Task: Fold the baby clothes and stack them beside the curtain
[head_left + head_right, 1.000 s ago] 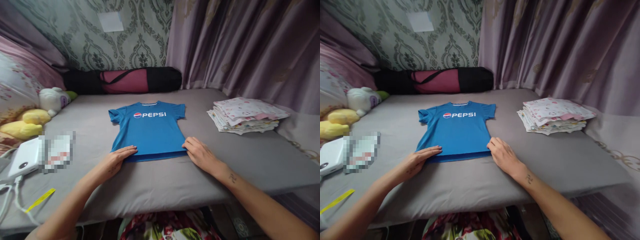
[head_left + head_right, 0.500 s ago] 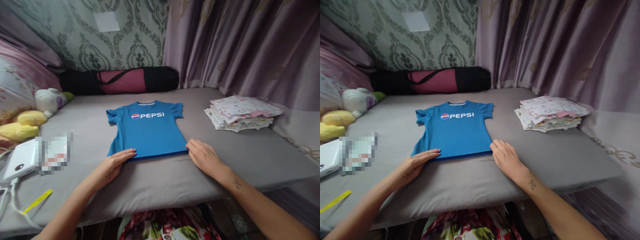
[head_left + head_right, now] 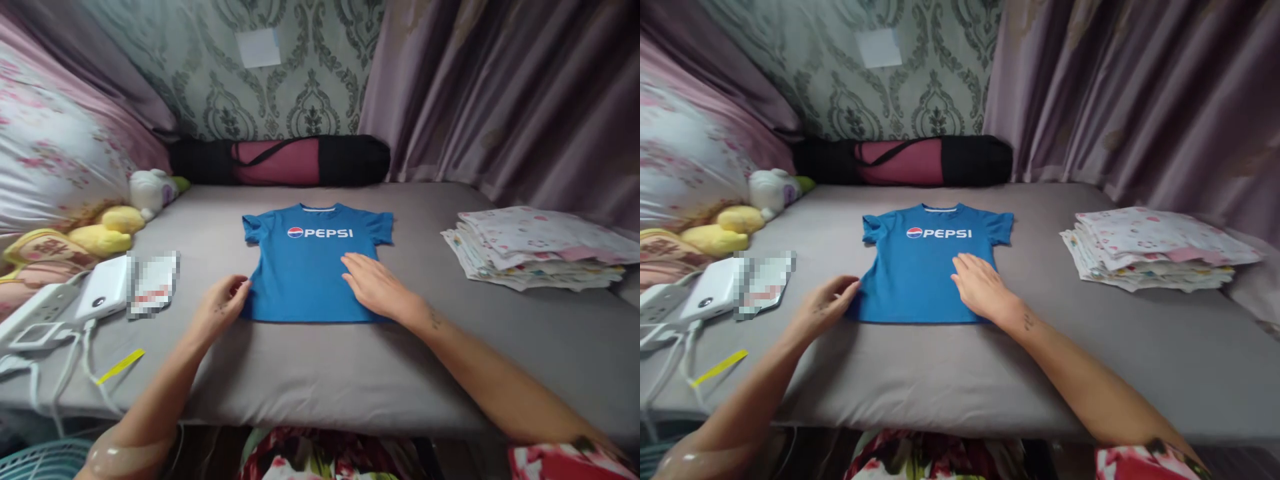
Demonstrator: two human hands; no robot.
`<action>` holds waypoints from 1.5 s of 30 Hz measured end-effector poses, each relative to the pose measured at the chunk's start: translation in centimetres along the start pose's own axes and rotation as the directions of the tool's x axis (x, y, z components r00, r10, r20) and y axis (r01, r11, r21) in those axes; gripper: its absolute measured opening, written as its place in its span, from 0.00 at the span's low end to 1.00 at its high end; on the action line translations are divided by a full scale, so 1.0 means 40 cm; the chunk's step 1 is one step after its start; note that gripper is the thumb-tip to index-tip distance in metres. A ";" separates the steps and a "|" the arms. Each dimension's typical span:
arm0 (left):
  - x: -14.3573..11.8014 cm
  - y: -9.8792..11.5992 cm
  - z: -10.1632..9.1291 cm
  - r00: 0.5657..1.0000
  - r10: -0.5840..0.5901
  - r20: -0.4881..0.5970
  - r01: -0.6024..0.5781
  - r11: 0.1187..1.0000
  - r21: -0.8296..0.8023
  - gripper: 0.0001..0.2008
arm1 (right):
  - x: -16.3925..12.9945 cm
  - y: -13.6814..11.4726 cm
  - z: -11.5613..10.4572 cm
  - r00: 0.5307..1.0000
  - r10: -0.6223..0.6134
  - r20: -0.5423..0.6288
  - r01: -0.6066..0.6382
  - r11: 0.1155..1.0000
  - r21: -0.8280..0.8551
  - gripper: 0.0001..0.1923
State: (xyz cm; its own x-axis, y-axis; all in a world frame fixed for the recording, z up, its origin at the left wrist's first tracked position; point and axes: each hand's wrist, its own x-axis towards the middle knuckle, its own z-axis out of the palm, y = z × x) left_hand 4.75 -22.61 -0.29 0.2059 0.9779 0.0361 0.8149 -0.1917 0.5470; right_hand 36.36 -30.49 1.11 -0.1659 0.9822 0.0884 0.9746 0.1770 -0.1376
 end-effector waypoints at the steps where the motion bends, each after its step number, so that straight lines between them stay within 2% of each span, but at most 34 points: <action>1: 0.005 -0.001 0.007 1.000 -0.009 0.008 0.009 1.000 0.013 0.23 | 0.034 0.003 0.028 1.000 0.009 -0.009 -0.009 1.000 0.023 0.26; 3: 0.009 0.000 0.020 1.000 -0.026 0.013 0.025 0.999 0.022 0.24 | 0.082 0.023 0.080 0.999 0.034 0.013 -0.035 0.998 0.055 0.32; 6: 0.013 0.003 0.030 0.996 -0.082 0.020 0.082 0.997 0.001 0.25 | 0.103 0.082 0.131 0.992 0.118 0.052 -0.121 0.992 0.039 0.37; 9: 0.025 0.003 0.035 0.992 -0.125 0.019 0.126 0.992 -0.031 0.24 | 0.092 0.134 0.141 0.979 0.200 0.049 -0.200 0.980 -0.007 0.38; 12: 0.040 -0.002 0.038 0.989 -0.144 0.041 0.147 0.985 -0.095 0.24 | 0.091 0.143 0.122 0.974 0.222 0.047 -0.219 0.974 -0.056 0.38; 15: 0.047 -0.011 0.036 0.984 -0.155 0.084 0.168 0.967 -0.192 0.23 | 0.127 0.102 0.093 0.978 0.200 0.053 -0.195 0.977 -0.088 0.35; 18: 0.043 -0.019 0.031 0.977 -0.185 0.108 0.208 0.937 -0.281 0.23 | 0.198 0.023 0.075 0.995 0.030 0.095 -0.025 0.998 -0.054 0.30; 22: 0.031 -0.021 0.023 0.970 -0.220 0.105 0.243 0.912 -0.331 0.21 | 0.320 -0.104 0.088 0.979 -0.164 0.123 0.156 0.985 0.073 0.26; 24: 0.027 -0.021 0.021 0.966 -0.243 0.093 0.260 0.902 -0.344 0.21 | 0.377 -0.163 0.107 0.972 -0.197 0.127 0.182 0.976 0.120 0.26; 28: 0.021 -0.028 0.024 0.953 -0.276 0.128 0.304 0.862 -0.406 0.21 | 0.450 -0.248 0.151 0.975 -0.150 0.167 0.114 0.972 0.205 0.30; 32: 0.008 -0.048 0.028 0.952 -0.264 0.153 0.305 0.848 -0.433 0.22 | 0.464 -0.280 0.186 0.985 -0.077 0.155 0.042 0.975 0.219 0.36; 39: -0.044 -0.058 0.000 0.944 -0.151 0.292 0.260 0.885 -0.385 0.19 | 0.453 -0.283 0.207 0.996 -0.061 0.073 0.044 0.978 0.206 0.42; 45: -0.075 -0.053 -0.007 0.923 -0.251 0.292 0.331 0.905 -0.267 0.24 | 0.456 -0.289 0.219 0.999 -0.038 0.039 0.030 0.982 0.188 0.40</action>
State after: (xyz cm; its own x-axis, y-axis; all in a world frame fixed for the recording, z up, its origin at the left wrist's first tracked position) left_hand 2.26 -25.12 -1.33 0.1436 0.9263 -0.3482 0.6606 0.1723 0.7307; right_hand 20.76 -14.07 -4.32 -0.2083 0.9765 0.0552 0.9236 0.2150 -0.3175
